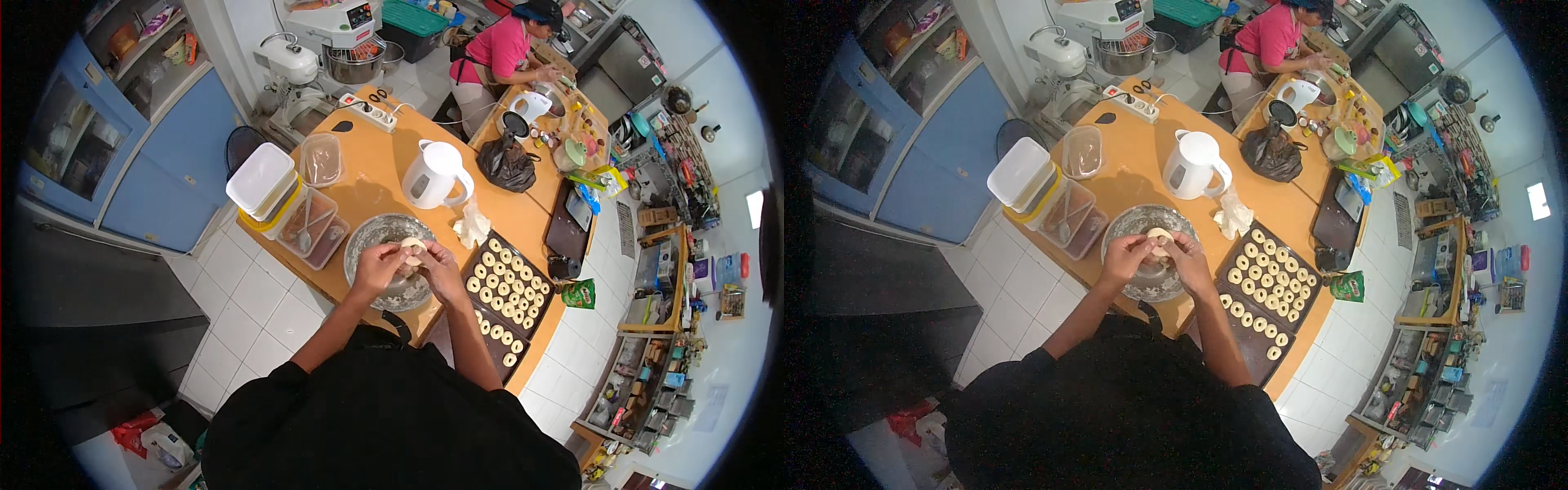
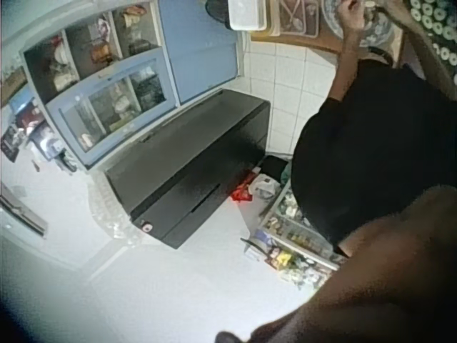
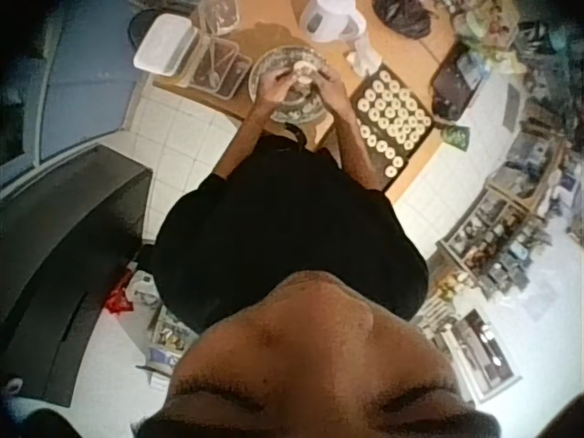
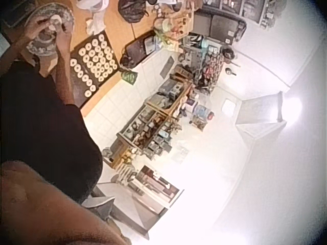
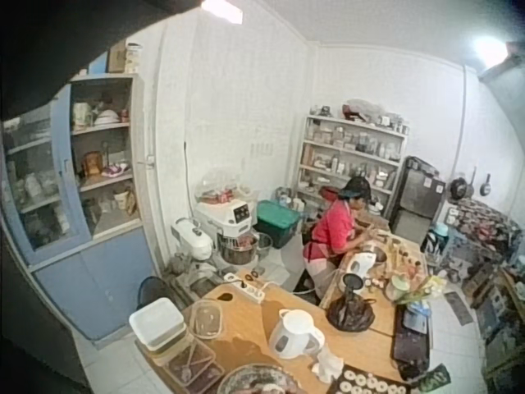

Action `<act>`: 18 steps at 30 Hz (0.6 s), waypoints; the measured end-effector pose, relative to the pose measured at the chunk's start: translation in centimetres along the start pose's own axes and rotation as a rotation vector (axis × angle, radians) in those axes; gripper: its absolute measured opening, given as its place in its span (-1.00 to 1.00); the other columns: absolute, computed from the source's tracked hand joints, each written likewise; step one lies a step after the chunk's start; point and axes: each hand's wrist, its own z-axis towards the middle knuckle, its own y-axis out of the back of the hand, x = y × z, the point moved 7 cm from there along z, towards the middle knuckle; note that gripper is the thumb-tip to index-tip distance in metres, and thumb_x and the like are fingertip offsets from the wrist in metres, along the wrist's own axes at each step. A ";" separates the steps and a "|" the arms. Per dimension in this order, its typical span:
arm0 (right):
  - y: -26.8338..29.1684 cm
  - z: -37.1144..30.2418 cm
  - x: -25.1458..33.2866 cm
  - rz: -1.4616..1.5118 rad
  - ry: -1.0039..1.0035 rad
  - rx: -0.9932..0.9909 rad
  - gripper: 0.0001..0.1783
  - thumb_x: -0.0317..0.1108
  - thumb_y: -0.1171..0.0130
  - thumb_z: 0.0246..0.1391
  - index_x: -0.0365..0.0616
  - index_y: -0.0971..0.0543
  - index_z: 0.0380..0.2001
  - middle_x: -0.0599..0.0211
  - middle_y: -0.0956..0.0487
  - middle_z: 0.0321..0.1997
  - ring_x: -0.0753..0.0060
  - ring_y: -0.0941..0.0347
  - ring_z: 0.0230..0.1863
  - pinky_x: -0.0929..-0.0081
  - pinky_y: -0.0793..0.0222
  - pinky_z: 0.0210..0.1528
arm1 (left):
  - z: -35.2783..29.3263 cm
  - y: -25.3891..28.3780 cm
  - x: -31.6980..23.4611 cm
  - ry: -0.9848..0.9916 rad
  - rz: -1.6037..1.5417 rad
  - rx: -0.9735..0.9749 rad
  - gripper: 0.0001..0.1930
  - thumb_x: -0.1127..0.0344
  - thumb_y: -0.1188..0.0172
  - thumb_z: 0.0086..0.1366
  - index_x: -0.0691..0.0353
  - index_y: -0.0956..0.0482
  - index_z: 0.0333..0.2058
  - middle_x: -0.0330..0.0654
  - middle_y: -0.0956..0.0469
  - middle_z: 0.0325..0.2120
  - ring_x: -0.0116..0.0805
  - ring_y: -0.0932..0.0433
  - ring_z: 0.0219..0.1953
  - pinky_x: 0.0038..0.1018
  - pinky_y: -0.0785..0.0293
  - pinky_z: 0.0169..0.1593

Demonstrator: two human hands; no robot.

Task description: The person shapes pieces of dough into small rings by hand and places them onto a baking sheet already containing several rows of similar dough rings. They also gather and knead a larger piece of dough in a bowl.

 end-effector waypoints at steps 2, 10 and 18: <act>0.0 -0.3 0.3 -0.012 -0.013 -0.003 -0.82 -0.31 -0.11 0.14 -0.15 -0.53 -0.23 0.50 -0.55 -0.35 0.74 -0.41 -0.41 0.75 -0.31 -0.42 | 0.0 0.3 0.0 0.003 -0.014 -0.036 -0.77 0.37 -0.18 0.23 0.43 -0.55 -0.22 -0.23 -0.59 -0.43 -0.61 -0.51 -0.43 -0.67 -0.44 -0.38; 0.3 -0.6 0.2 0.046 -0.035 -0.018 -0.87 -0.30 -0.07 0.17 -0.10 -0.52 -0.32 0.48 -0.56 -0.38 0.65 -0.46 -0.38 0.62 -0.39 -0.33 | 0.5 0.0 1.4 0.006 0.036 0.055 -0.78 0.38 -0.18 0.22 0.43 -0.52 -0.22 -0.27 -0.56 -0.44 -0.64 -0.45 -0.47 -0.67 -0.37 -0.43; -0.5 -1.1 0.5 0.167 -0.068 -0.004 -0.85 -0.29 -0.06 0.17 -0.13 -0.51 -0.28 0.47 -0.55 -0.33 0.68 -0.44 -0.37 0.72 -0.32 -0.38 | 0.3 -0.1 2.0 0.131 -0.062 0.040 -0.80 0.42 -0.17 0.21 0.42 -0.49 -0.23 -0.24 -0.55 -0.40 -0.62 -0.46 -0.43 -0.66 -0.39 -0.40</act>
